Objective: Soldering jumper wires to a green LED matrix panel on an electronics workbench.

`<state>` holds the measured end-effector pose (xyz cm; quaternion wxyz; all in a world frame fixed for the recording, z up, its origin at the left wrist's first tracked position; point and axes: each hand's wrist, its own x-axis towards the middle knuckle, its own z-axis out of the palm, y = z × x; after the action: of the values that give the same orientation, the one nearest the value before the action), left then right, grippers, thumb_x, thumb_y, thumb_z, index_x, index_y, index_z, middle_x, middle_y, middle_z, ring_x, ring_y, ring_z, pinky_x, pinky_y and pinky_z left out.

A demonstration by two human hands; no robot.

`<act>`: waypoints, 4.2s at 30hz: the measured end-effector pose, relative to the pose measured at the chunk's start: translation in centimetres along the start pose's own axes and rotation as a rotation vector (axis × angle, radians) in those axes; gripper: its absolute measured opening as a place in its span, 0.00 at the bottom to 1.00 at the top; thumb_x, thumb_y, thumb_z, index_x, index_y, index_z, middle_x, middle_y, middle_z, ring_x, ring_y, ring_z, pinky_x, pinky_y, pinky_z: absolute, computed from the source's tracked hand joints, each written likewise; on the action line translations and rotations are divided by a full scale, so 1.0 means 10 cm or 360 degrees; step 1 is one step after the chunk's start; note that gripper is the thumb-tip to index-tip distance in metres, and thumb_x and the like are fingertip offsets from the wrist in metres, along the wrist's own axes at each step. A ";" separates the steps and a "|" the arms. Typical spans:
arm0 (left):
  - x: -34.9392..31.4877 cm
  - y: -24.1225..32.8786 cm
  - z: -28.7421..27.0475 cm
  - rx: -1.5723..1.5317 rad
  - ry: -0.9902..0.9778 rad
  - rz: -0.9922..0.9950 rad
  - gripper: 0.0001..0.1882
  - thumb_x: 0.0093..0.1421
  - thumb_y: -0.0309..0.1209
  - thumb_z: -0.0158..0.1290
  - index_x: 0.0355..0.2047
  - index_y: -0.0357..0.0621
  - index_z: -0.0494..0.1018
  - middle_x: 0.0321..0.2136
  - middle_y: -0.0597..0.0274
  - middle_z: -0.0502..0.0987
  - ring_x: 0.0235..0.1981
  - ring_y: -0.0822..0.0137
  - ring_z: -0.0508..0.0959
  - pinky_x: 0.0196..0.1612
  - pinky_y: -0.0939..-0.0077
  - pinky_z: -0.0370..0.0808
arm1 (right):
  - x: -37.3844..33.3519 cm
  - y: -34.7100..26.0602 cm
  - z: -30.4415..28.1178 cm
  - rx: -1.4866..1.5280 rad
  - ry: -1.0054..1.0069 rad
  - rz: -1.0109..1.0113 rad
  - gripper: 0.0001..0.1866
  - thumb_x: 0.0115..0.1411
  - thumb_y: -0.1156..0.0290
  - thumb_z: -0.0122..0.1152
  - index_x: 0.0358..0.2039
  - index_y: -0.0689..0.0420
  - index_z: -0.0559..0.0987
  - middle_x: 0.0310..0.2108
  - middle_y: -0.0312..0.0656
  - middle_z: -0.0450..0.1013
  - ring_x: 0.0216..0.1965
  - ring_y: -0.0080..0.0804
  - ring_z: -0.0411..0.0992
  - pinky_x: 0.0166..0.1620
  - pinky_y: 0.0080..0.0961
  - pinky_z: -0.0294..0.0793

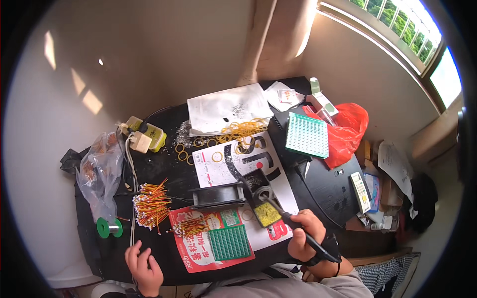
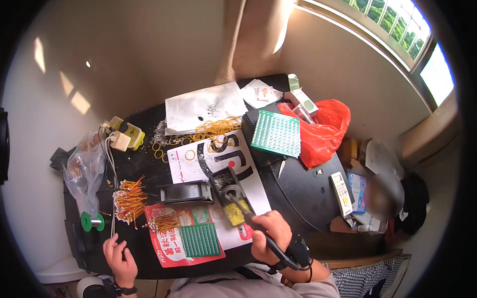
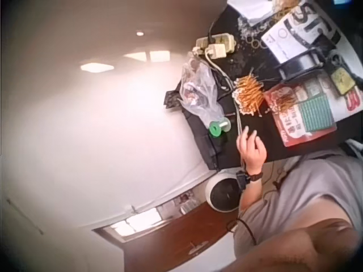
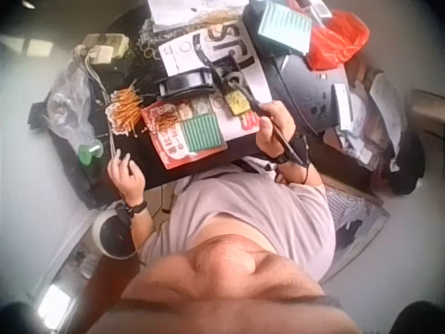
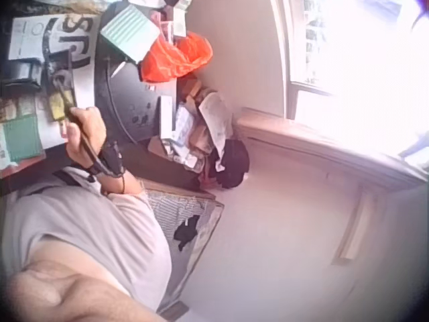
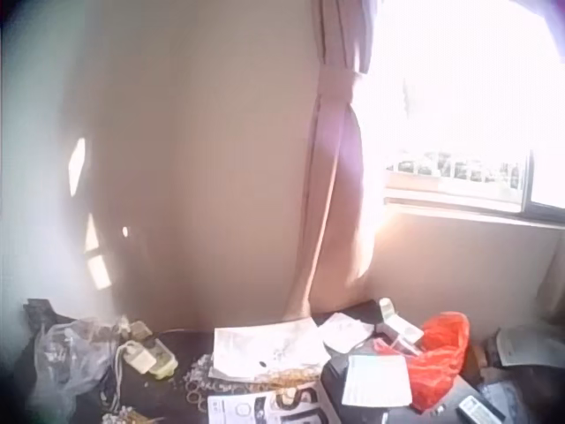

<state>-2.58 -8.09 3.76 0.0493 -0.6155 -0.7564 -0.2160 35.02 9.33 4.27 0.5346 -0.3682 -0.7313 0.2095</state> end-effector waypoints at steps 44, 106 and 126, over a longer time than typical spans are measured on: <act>-0.18 0.34 0.39 -0.0041 0.0181 0.0044 0.12 0.53 0.19 0.55 0.39 0.35 0.76 0.44 0.50 0.77 0.43 0.54 0.77 0.47 0.63 0.74 | 0.36 1.00 -0.01 -0.1036 0.0053 0.1170 0.18 0.51 0.60 0.72 0.20 0.63 0.78 0.20 0.54 0.75 0.27 0.54 0.75 0.33 0.43 0.74; -0.46 1.52 0.23 -0.3366 -0.0772 -0.0811 0.17 0.73 0.43 0.39 0.47 0.41 0.66 0.26 0.65 0.65 0.26 0.73 0.64 0.33 0.74 0.67 | -1.13 -0.94 -0.09 0.0266 -0.0678 0.0140 0.11 0.50 0.83 0.62 0.36 0.66 0.76 0.29 0.50 0.77 0.28 0.42 0.77 0.33 0.30 0.77; -0.61 1.37 0.00 -0.2530 -0.0857 -0.0540 0.17 0.74 0.37 0.39 0.41 0.36 0.72 0.27 0.65 0.71 0.28 0.75 0.69 0.33 0.79 0.69 | -0.41 -1.14 0.66 0.1194 -0.0990 0.0666 0.09 0.57 0.77 0.68 0.37 0.65 0.78 0.33 0.46 0.78 0.31 0.30 0.79 0.34 0.23 0.78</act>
<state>11.88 -11.55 5.30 -0.6111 -0.3761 -0.4482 -0.5331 25.93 -0.53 7.40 0.3342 -0.2103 -0.6410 0.6582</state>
